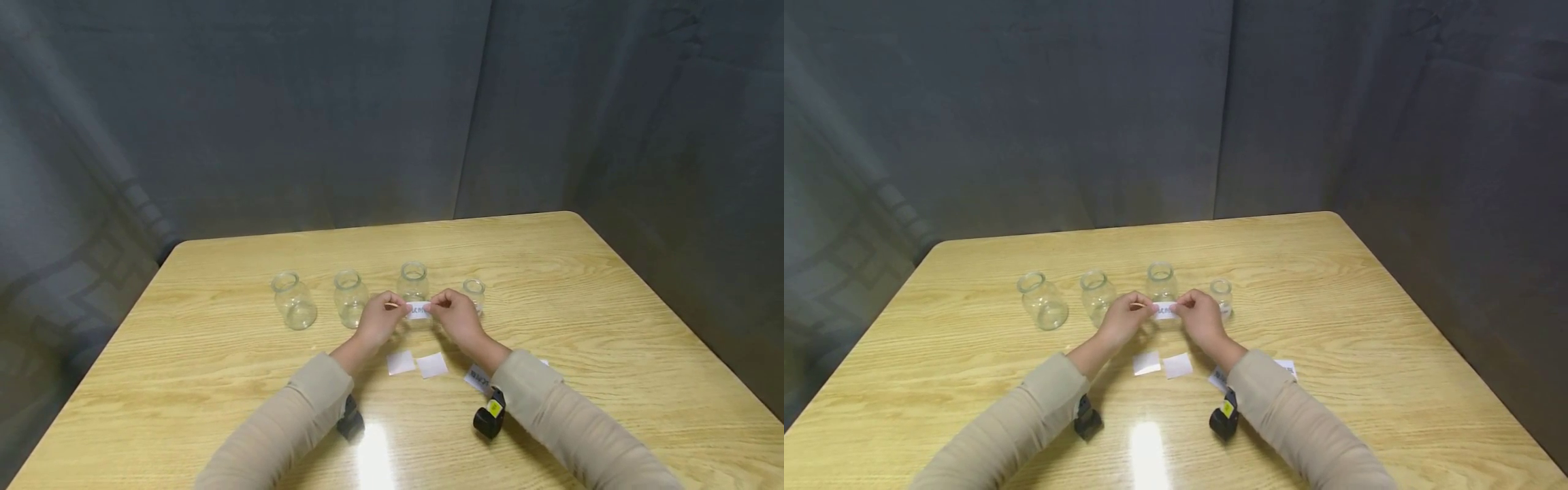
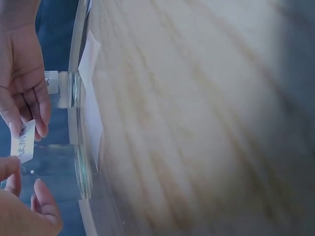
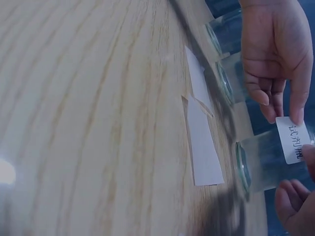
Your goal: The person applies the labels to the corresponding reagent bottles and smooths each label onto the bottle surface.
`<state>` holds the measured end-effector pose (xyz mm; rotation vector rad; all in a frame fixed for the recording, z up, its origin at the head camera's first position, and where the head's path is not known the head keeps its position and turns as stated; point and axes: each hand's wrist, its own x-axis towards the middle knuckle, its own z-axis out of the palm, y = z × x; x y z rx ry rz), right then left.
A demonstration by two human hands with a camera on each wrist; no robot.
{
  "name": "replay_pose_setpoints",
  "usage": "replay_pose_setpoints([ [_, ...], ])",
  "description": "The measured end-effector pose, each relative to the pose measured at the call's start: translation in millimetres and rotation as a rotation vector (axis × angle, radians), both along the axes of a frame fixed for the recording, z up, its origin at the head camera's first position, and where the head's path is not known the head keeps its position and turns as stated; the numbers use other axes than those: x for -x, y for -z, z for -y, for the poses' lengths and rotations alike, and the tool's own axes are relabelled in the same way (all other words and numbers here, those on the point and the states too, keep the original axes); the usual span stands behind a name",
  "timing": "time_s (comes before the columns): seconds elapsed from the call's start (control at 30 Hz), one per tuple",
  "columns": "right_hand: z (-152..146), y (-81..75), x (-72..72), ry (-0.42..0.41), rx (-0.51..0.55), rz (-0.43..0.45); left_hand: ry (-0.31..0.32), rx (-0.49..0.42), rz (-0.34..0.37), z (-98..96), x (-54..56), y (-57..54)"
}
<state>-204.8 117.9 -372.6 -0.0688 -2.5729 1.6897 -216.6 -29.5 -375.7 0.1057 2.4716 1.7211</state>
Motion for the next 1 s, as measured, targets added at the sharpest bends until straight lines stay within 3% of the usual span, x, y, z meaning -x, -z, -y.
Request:
replay_pose_setpoints([
  [0.33, 2.5, -0.3, 6.2, -0.022, -0.016, -0.007, -0.069, 0.071, -0.058, -4.5, 1.5, 0.5],
  [0.7, 3.7, 4.3, 11.1, -0.022, -0.004, -0.06, -0.036, 0.101, -0.086, -3.0, 4.3, -0.3],
  [0.87, 5.6, 6.3, 13.1, 0.011, -0.057, -0.083, -0.029, 0.156, -0.149, -2.6, 5.7, 0.7],
  [1.0, 6.6, 5.5, 13.5, 0.021, -0.127, -0.146, -0.021, 0.174, -0.161, -3.4, 7.2, 0.9],
])
